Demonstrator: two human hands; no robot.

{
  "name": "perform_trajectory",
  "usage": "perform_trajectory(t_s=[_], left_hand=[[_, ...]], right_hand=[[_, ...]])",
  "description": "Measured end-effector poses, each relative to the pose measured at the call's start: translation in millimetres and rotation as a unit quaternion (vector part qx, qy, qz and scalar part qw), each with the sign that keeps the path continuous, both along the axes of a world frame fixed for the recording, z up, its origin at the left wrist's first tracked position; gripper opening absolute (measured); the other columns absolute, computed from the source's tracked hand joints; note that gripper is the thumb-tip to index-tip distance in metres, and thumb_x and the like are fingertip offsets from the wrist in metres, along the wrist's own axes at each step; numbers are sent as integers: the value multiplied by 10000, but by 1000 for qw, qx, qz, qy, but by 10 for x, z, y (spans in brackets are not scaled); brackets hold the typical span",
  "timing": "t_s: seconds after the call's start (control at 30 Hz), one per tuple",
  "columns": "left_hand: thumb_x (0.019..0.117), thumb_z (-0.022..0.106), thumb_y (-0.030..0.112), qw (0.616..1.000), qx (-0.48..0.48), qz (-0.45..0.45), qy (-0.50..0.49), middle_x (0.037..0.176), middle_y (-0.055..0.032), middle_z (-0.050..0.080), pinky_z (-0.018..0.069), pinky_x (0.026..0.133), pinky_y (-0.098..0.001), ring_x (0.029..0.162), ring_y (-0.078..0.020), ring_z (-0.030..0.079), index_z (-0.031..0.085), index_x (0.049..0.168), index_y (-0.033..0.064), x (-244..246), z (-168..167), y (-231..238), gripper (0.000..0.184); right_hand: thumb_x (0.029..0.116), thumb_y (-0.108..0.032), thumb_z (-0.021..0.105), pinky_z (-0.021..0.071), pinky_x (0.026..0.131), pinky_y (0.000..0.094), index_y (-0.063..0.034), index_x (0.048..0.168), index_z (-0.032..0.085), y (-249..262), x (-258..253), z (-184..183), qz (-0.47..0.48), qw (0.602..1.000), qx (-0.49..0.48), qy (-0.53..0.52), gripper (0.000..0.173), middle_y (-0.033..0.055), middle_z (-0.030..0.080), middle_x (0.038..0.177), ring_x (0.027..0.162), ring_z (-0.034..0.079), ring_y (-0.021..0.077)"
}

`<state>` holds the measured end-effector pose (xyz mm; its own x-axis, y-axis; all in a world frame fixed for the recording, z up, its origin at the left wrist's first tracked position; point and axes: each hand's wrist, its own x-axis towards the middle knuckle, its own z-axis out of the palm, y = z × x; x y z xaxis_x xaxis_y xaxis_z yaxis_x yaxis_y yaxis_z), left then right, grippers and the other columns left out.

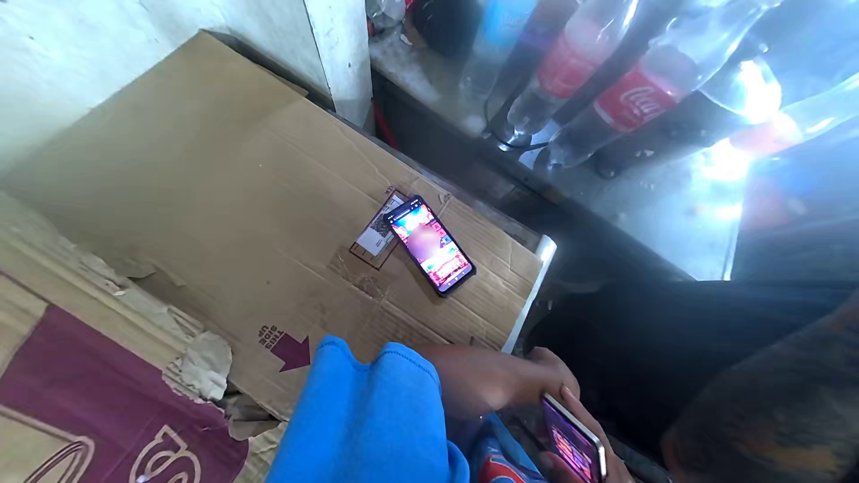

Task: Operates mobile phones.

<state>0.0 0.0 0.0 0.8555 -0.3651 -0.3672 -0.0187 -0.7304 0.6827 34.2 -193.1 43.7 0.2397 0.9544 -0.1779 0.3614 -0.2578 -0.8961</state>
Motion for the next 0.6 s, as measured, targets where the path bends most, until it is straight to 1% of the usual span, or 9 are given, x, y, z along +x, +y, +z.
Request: perform_trajectory(t_s=[0.03,0.1,0.2,0.27,0.37,0.47,0.53,0.6], left_hand=[[987,615,142,999,45,-20,7,995,-193,675,486,730,-568,959,-363,659,690,994,-11,137,-91,-84,170],[990,613,145,997,71,-31,22,996,-200,673,488,725,-575,971,-378,658,694,994,-9,229,-139,-139,174],[994,614,167,1000,29,-3,10,990,-207,674,475,751,-584,965,-372,654,688,982,-24,199,-227,-138,205],[1000,606,193,1000,26,0,5,973,-194,674,471,740,-573,951,-356,656,689,965,-15,204,-247,-140,227],[990,608,168,997,66,-29,16,971,-185,673,481,698,-560,940,-358,661,691,970,-2,211,-140,-116,190],[998,606,150,995,79,-47,46,1016,-210,663,486,699,-565,958,-381,654,679,1020,-27,164,64,-50,192],[1003,601,165,995,79,-42,45,1018,-211,666,487,705,-566,961,-379,656,681,1022,-28,175,51,-58,209],[1016,587,211,996,76,-32,30,1009,-201,675,490,721,-566,964,-368,662,686,1010,-20,176,-5,-73,251]], right_hand=[[942,-189,754,587,991,407,10,1595,248,1,2,4,-1,1000,-2,5,850,167,623,1358,1120,686,179],[940,-184,755,590,983,404,7,1597,243,-4,1,2,-5,1000,-5,10,855,164,624,1354,1112,688,180],[938,-185,759,596,975,415,5,1596,248,-2,2,-6,-7,1000,-7,15,855,164,638,1329,1100,694,190],[937,-187,760,593,977,413,7,1595,252,3,1,-6,-7,1000,-6,14,854,161,639,1324,1100,691,185],[934,-178,762,597,973,418,13,1592,254,14,-2,1,-5,1000,-3,9,853,164,642,1321,1095,696,190],[937,-171,758,592,983,422,3,1598,245,18,2,1,-3,1000,-1,18,854,158,641,1325,1103,692,193],[936,-168,759,593,981,424,-13,1602,245,16,8,-6,-3,1000,0,24,856,153,642,1324,1103,692,193],[939,-181,757,592,980,417,-12,1601,248,15,12,-6,-1,1000,-3,19,852,154,640,1325,1104,691,186]])
